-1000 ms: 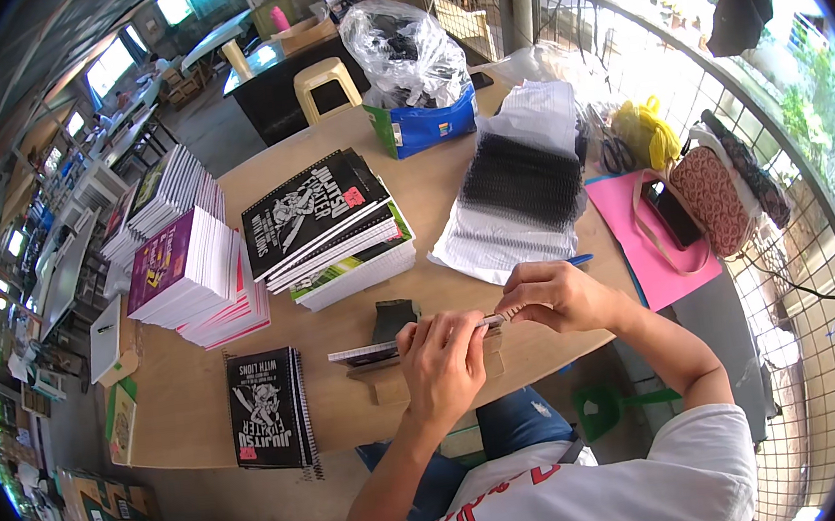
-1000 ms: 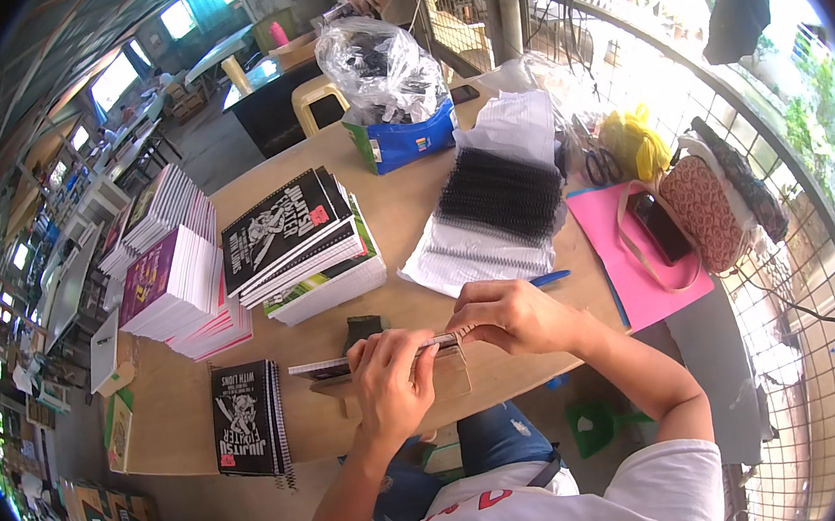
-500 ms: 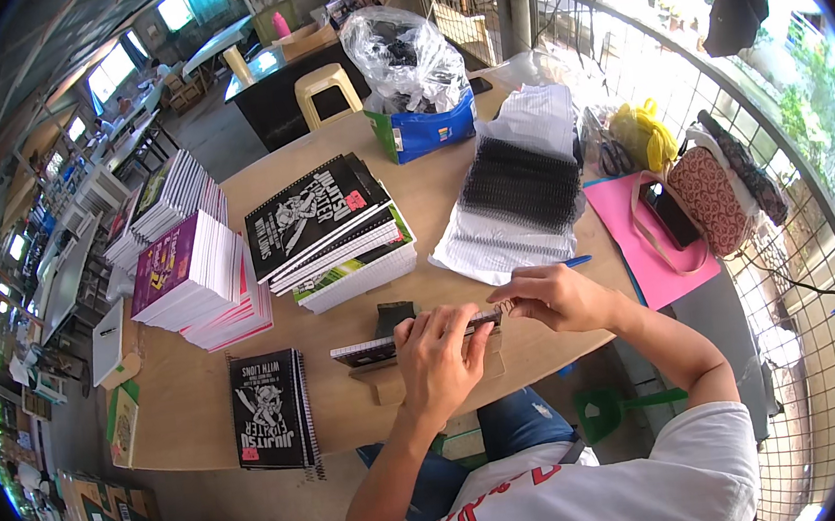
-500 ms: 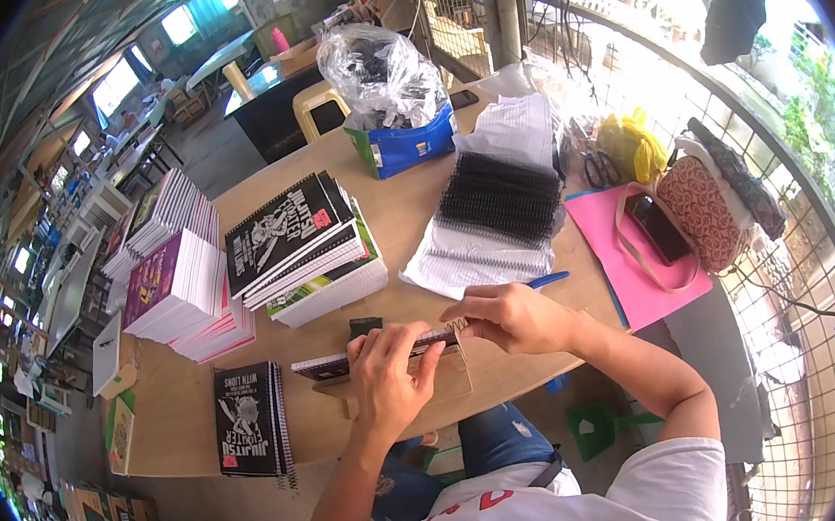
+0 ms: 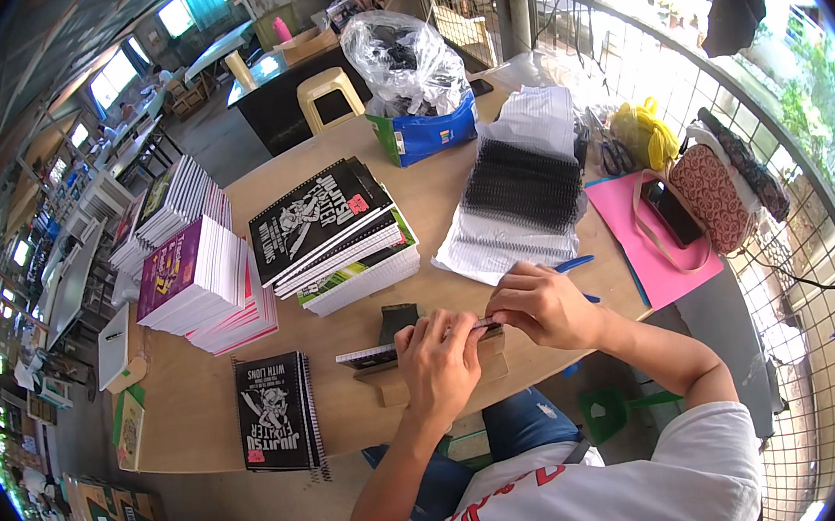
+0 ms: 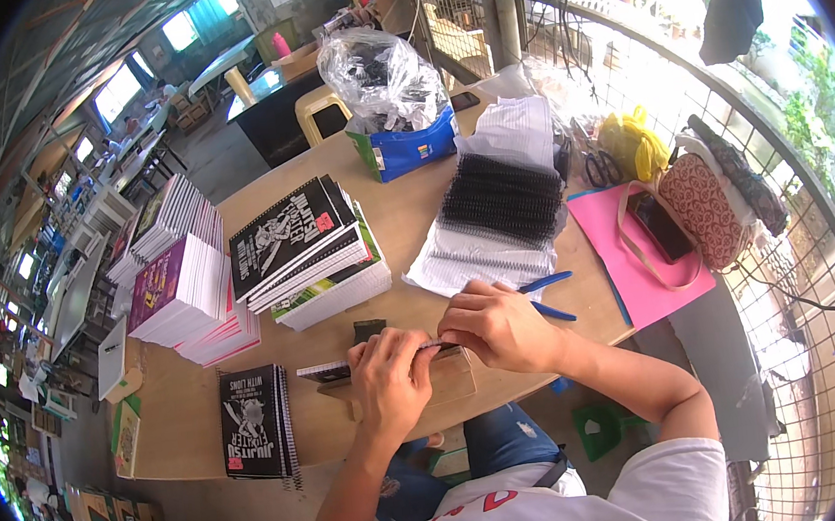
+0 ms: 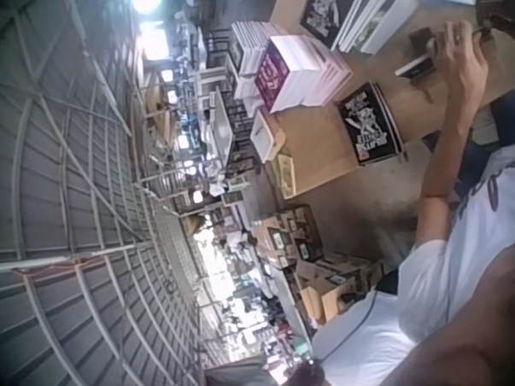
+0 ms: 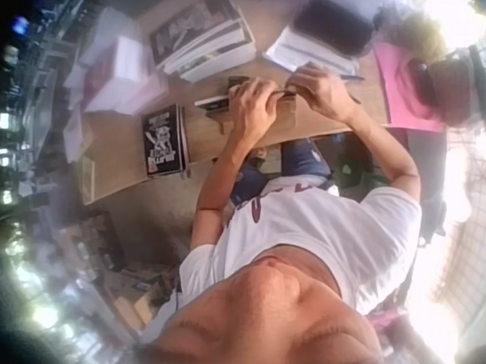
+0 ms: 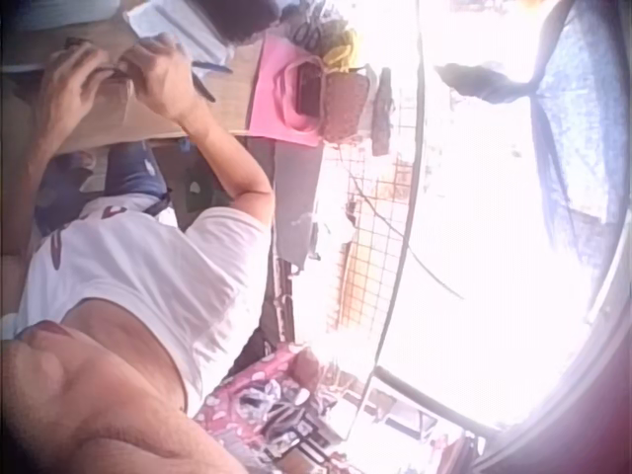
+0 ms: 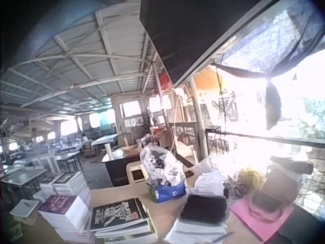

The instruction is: The person binds booklets by hand by threading a plastic spiral coil through the pre-punched holes of each cover and paper stack, then uses a blue tool to crimp the ends of the coils.

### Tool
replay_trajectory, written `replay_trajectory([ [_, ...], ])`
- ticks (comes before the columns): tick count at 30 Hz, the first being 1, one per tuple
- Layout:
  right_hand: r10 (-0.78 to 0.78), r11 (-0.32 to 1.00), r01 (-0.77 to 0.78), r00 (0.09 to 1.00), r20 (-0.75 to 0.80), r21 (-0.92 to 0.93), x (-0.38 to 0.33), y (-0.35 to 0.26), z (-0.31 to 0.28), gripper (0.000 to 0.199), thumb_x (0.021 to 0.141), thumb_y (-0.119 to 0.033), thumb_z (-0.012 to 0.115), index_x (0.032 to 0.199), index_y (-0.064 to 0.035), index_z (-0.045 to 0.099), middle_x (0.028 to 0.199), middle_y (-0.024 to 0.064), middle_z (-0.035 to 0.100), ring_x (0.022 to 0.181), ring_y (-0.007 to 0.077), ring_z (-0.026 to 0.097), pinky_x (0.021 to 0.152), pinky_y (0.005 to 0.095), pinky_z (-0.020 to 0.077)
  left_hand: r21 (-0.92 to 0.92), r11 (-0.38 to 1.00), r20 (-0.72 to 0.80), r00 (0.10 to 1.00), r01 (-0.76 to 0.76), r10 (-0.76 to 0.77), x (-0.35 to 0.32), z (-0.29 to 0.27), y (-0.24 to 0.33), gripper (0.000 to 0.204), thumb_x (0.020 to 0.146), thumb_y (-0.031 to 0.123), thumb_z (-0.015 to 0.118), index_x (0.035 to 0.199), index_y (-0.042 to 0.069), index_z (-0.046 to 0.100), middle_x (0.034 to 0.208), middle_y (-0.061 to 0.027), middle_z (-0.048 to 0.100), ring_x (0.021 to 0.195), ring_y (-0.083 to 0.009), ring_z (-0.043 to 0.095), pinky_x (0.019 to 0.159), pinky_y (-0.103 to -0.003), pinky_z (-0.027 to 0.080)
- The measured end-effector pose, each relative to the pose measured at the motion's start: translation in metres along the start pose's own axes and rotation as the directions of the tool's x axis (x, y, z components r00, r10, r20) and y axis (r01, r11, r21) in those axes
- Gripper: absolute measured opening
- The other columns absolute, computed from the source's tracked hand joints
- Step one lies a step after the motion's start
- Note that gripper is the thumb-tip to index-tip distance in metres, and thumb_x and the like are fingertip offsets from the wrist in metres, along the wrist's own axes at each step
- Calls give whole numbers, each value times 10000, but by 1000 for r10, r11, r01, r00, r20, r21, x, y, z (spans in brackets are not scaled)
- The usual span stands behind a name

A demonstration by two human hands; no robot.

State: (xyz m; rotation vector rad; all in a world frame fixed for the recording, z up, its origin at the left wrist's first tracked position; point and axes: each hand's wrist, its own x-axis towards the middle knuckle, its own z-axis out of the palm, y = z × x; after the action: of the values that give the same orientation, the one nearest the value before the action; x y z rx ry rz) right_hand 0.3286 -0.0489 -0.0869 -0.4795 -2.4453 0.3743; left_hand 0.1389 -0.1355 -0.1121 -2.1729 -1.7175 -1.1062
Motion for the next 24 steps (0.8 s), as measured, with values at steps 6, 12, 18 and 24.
replay_trajectory([
  [6,21,998,-23,999,-43,-55,-5,-2,3,197,797,-163,770,931,-67,663,873,56,636,867,304,610,751,395,506,9,1000,-42,999,-7,7,0,1,4,100,858,175,731,907,160,645,830,15,605,777,-216,603,769,-372,385],
  [12,20,993,-20,1000,0,-117,-2,-9,3,224,807,-203,762,946,-59,664,928,77,645,952,300,618,804,431,510,0,1000,-35,999,-20,20,-2,2,2,135,822,140,732,924,165,648,824,-2,577,789,-209,598,779,-382,379],
  [18,-94,971,105,994,59,-213,8,-13,5,285,826,-248,753,1019,-49,684,984,131,654,1023,361,635,881,456,520,31,999,-32,999,-37,38,-11,3,-4,177,803,155,739,955,176,650,854,6,598,798,-203,601,784,-386,371],
  [24,110,948,-206,928,357,244,83,33,4,394,871,-330,712,1155,-57,696,1135,213,659,1163,392,593,969,465,475,-4,1000,-26,999,-19,19,0,-8,20,198,857,314,714,991,183,651,977,8,643,837,-211,581,807,-431,335],
])
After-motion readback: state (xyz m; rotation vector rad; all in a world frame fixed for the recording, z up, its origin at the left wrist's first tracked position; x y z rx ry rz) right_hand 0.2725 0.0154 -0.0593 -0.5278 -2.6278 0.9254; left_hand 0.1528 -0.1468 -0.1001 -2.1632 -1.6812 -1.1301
